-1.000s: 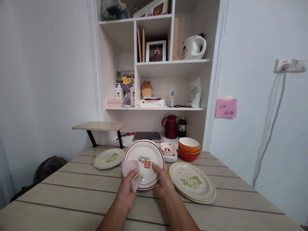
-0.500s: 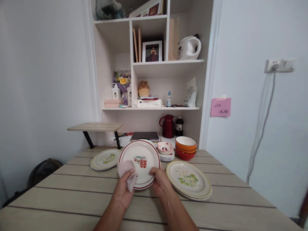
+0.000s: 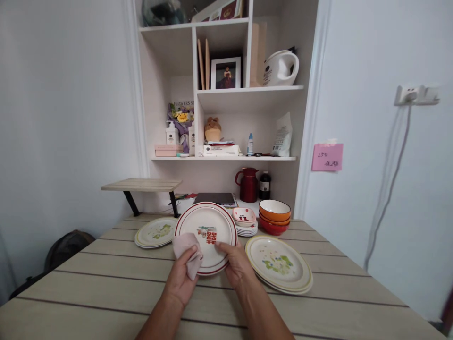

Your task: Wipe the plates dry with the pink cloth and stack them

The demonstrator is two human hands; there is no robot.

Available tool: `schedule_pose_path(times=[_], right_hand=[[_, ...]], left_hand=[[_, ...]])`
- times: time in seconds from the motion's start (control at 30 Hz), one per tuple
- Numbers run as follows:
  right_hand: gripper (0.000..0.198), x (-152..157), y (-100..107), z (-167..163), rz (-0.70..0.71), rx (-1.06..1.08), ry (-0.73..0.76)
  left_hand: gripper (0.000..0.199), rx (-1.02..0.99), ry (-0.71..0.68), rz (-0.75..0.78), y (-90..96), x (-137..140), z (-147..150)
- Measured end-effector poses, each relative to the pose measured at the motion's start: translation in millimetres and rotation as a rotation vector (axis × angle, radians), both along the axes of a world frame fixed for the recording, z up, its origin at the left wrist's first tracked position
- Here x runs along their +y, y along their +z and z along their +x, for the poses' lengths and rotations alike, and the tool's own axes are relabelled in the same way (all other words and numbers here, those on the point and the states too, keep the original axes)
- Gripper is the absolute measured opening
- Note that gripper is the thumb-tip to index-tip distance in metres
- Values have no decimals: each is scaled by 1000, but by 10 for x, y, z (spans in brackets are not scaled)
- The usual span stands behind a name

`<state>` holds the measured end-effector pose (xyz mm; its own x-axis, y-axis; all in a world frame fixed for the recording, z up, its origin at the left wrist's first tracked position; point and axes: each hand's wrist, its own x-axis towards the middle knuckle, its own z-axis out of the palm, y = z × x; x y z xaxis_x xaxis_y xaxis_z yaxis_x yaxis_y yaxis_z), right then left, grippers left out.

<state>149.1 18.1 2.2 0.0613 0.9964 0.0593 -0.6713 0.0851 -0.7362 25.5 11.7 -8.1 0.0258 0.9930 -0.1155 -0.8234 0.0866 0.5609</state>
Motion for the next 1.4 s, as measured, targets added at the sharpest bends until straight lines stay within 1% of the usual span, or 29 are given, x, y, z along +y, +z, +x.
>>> schedule_pose_path(times=[0.07, 0.17, 0.27, 0.33, 0.47, 0.57, 0.67, 0.77, 0.83, 0.93, 1.07, 1.23, 1.4], right_hand=[[58, -9, 2, -6, 23, -20, -14], [66, -2, -23, -29, 47, -41, -90], [75, 20, -57, -52, 36, -62, -167], [76, 31, -62, -60, 33, -69, -200], [75, 26, -34, -53, 65, -76, -212], [75, 15, -23, -50, 63, -78, -207], [66, 3, -28, -54, 25, -85, -127], [57, -27, -4, -37, 3, -74, 55], [52, -64, 41, 2, 15, -76, 147], [51, -132, 128, 99, 37, -120, 183], [56, -180, 205, 249, 24, -166, 160], [61, -121, 178, 312, -11, -171, 114], [67, -20, 52, 194, -52, -91, -82]], left_hand=[[32, -4, -5, -2, 10, -6, 1], [32, -8, -5, 16, 7, -10, -1], [33, -5, -1, 38, -14, -3, -6], [33, 0, -6, 37, -28, 2, -10], [32, 3, -21, 38, -54, 13, -8], [32, 9, -23, 39, -71, 29, -14], [30, 50, -11, 25, -77, 57, -53], [27, 82, 5, 14, -72, 93, -132], [26, 88, 3, 18, -68, 111, -196], [27, 108, -18, 40, -69, 114, -281], [28, 159, -42, 88, -77, 88, -346], [41, 212, -56, 119, -68, 71, -340], [42, 197, -39, 95, -81, 74, -236]])
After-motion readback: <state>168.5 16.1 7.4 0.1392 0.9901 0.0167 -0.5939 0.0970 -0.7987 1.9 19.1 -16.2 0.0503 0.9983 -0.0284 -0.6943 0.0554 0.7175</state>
